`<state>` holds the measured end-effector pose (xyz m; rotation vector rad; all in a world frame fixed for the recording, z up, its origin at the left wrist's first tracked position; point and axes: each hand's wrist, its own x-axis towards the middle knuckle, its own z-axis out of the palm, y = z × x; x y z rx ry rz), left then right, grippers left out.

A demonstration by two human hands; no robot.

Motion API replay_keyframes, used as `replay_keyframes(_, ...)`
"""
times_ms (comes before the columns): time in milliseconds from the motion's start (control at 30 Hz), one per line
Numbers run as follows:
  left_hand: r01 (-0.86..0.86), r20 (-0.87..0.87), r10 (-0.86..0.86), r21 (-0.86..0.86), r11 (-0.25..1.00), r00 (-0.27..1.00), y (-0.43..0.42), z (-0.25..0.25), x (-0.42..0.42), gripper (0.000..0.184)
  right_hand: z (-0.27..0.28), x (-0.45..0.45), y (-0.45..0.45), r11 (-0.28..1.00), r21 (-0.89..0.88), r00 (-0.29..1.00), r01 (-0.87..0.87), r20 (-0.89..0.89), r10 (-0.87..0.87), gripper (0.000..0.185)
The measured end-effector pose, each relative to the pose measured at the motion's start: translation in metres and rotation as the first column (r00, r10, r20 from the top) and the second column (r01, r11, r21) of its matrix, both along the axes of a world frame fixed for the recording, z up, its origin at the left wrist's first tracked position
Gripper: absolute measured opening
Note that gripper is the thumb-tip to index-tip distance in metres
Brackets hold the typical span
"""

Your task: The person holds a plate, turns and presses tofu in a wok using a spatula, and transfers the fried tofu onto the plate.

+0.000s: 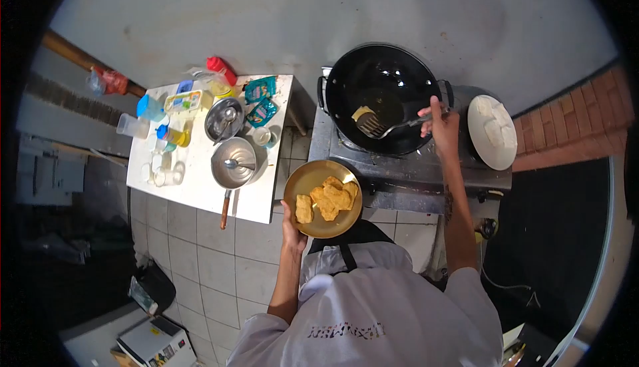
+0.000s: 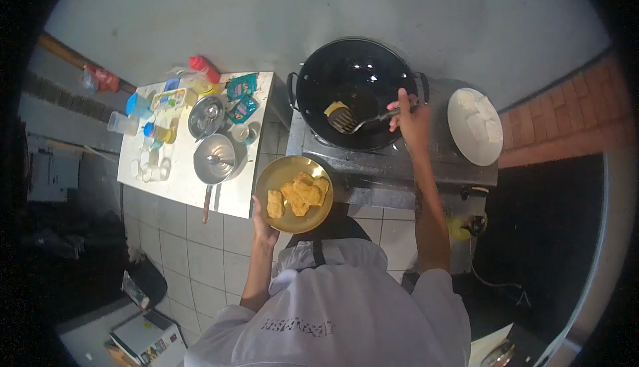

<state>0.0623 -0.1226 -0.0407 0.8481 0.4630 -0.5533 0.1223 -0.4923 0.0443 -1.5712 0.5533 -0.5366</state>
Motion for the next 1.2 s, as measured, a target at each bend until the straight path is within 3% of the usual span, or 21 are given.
replay_keyframes(233,0.157,-0.007,-0.158,-0.032,0.987,0.987,0.001,-0.014,0.004,0.064,0.024,-0.008,-0.013,0.988,0.043,0.983,-0.151,-0.097,0.154,0.042)
replay_keyframes(300,0.214,0.013,-0.214,-0.048,0.976,0.977,-0.004,-0.018,0.002,0.07,0.029,-0.01,-0.017,0.955,0.062,0.952,-0.29,-0.085,0.295,0.039)
replay_keyframes(533,0.287,0.01,-0.287,-0.024,0.958,0.958,-0.043,-0.004,-0.009,0.069,0.03,-0.023,-0.022,0.945,-0.065,0.947,-0.32,-0.063,0.316,0.03)
replay_keyframes(867,0.245,-0.006,-0.245,-0.025,0.969,0.97,-0.134,-0.015,-0.036,0.07,0.044,-0.035,-0.088,0.91,-0.125,0.905,-0.395,0.116,0.409,0.025)
replay_keyframes(1000,0.182,-0.104,-0.191,-0.091,0.979,0.976,-0.188,-0.028,-0.058,0.069,0.049,-0.043,-0.121,0.903,-0.043,0.886,-0.427,0.178,0.427,0.024)
replay_keyframes(1200,0.142,-0.037,-0.143,-0.032,0.989,0.989,-0.26,-0.03,-0.082,0.07,0.049,-0.055,-0.159,0.884,0.094,0.883,-0.458,0.159,0.441,0.028)
